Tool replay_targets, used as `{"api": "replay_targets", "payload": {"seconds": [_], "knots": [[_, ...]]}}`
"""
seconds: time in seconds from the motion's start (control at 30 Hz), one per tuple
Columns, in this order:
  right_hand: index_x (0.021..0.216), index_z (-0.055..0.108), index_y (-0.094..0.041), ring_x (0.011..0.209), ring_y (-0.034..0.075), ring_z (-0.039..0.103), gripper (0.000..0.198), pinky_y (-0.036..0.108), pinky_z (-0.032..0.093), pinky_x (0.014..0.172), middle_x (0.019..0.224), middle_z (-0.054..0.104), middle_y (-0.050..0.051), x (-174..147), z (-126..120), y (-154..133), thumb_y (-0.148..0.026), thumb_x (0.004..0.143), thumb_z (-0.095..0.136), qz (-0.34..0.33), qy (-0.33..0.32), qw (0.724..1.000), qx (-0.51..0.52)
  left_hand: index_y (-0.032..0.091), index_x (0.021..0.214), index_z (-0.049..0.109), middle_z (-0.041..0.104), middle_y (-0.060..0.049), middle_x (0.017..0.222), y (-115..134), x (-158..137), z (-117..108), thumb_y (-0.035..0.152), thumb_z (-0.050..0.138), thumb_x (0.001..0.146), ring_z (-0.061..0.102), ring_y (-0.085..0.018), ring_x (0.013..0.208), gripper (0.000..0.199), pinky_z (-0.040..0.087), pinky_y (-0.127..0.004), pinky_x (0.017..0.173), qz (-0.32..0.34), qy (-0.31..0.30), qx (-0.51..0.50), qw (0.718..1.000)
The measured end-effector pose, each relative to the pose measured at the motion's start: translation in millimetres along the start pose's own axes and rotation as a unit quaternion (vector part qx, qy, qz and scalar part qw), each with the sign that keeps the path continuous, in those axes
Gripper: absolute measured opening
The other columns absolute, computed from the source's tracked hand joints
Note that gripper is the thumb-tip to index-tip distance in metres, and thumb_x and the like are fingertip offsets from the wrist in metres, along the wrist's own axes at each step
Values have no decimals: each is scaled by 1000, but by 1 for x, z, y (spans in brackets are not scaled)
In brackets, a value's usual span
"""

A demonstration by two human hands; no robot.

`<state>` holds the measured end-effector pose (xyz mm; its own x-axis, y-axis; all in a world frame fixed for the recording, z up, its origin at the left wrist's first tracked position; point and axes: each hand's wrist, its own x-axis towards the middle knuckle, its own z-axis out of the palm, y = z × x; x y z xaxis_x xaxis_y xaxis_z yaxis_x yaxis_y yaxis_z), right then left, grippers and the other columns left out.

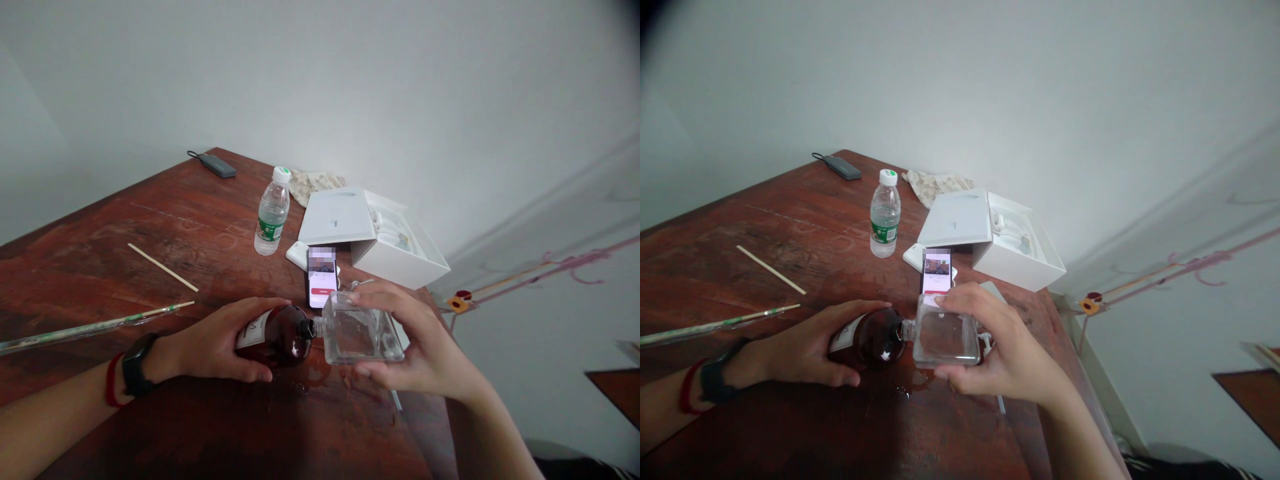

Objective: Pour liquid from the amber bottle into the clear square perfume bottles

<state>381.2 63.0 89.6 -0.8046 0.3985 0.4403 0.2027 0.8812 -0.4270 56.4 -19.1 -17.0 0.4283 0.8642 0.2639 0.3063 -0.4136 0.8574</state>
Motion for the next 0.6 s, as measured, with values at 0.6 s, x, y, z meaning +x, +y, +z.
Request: {"api": "replay_targets", "payload": {"seconds": [0.6], "knots": [[143,63,-29,126,33,73,70,47,65,99,130,77,10,0,0,-4,-38,80,91,-10,5,1000,-6,28,160,48,66,-13,149,-1,-2,0,60,92,81,66,-38,131,96,50,-53,118,2,-9,44,999]]}}
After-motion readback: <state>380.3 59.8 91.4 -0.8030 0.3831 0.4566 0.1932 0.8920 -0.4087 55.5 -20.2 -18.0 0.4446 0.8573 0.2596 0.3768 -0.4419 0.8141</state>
